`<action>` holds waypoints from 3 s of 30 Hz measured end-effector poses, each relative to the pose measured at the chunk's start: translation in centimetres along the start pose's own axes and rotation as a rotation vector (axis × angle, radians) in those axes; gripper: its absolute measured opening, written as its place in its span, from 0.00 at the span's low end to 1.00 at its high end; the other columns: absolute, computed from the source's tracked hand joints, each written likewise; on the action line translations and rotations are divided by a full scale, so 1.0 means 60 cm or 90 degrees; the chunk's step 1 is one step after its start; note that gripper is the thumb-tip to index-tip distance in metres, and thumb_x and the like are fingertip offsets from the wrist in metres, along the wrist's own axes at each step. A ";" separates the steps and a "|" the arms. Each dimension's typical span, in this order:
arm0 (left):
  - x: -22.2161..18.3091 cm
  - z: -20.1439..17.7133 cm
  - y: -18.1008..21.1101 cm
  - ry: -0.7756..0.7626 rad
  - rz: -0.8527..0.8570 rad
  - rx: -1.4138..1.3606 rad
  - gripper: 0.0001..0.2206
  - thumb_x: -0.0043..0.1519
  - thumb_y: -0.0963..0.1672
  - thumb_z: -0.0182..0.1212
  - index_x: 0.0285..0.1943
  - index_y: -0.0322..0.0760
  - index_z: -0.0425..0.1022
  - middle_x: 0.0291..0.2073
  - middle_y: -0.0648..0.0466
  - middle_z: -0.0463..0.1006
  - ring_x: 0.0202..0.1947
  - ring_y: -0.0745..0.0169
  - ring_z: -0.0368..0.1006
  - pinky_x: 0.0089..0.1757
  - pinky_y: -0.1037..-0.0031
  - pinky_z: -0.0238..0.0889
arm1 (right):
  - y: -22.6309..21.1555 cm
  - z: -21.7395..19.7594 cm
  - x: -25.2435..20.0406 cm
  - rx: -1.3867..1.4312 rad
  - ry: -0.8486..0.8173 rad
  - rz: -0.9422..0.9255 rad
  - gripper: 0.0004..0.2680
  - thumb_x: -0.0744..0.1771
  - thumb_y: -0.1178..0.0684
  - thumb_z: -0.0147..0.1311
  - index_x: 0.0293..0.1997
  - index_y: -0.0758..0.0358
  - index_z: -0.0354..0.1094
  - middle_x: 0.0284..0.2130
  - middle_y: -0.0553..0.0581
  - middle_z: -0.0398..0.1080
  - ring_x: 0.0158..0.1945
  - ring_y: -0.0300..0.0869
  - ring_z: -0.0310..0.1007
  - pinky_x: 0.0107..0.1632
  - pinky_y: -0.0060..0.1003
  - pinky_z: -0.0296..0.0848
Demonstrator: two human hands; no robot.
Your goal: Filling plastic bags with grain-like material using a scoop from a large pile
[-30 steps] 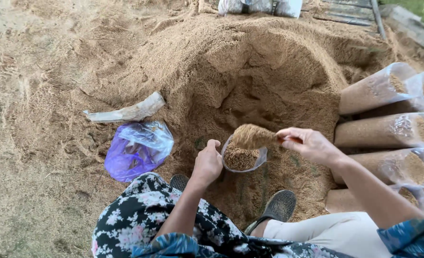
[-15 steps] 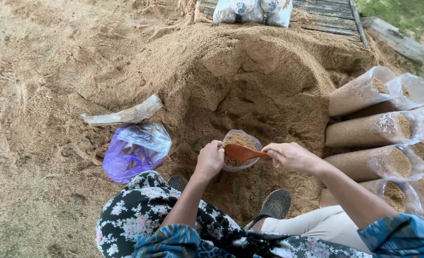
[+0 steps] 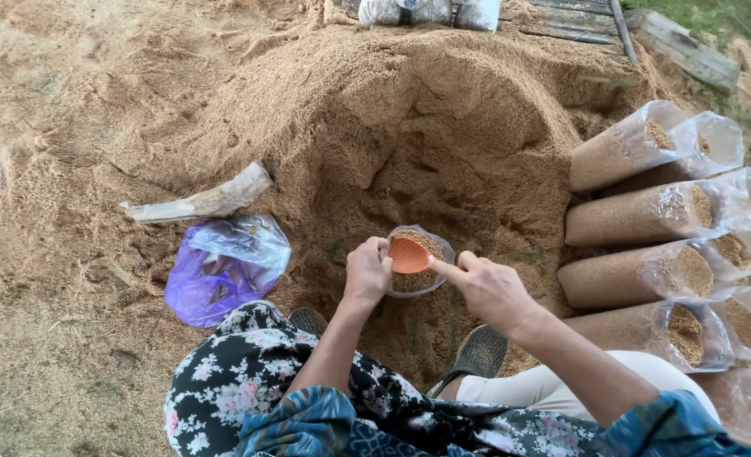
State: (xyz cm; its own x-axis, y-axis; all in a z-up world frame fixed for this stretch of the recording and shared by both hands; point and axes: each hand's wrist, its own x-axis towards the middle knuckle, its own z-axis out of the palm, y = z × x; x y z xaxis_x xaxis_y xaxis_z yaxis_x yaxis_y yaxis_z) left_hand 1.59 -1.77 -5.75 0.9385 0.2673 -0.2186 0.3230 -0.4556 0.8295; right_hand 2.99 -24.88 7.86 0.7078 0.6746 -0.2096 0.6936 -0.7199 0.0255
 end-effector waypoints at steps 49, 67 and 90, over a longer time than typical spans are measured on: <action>0.014 -0.028 0.027 -0.006 -0.012 0.095 0.12 0.66 0.44 0.49 0.45 0.35 0.79 0.39 0.39 0.77 0.45 0.31 0.78 0.45 0.46 0.74 | -0.006 -0.013 0.048 0.132 -0.151 0.106 0.18 0.69 0.58 0.40 0.65 0.39 0.63 0.37 0.64 0.72 0.41 0.64 0.80 0.43 0.59 0.79; -0.044 -0.050 0.050 -0.233 -0.198 0.179 0.25 0.60 0.48 0.41 0.55 0.29 0.79 0.48 0.32 0.81 0.54 0.29 0.76 0.53 0.48 0.69 | -0.035 0.042 0.054 -0.096 -0.005 0.007 0.10 0.69 0.50 0.46 0.52 0.30 0.65 0.35 0.48 0.73 0.39 0.47 0.80 0.39 0.44 0.77; -0.041 -0.096 0.131 -0.103 -0.174 0.148 0.16 0.69 0.46 0.38 0.50 0.31 0.71 0.50 0.34 0.77 0.52 0.27 0.75 0.55 0.45 0.70 | 0.108 -0.200 0.037 0.333 -0.187 0.175 0.14 0.71 0.51 0.46 0.64 0.46 0.68 0.44 0.60 0.80 0.48 0.54 0.81 0.53 0.49 0.77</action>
State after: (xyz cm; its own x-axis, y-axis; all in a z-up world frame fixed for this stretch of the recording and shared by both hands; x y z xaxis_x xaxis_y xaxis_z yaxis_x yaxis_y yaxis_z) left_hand 1.10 -1.10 4.26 0.8149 0.2772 -0.5091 0.5658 -0.5711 0.5947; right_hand 10.67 -26.07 19.30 0.7320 0.4359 -0.5236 0.2840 -0.8938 -0.3471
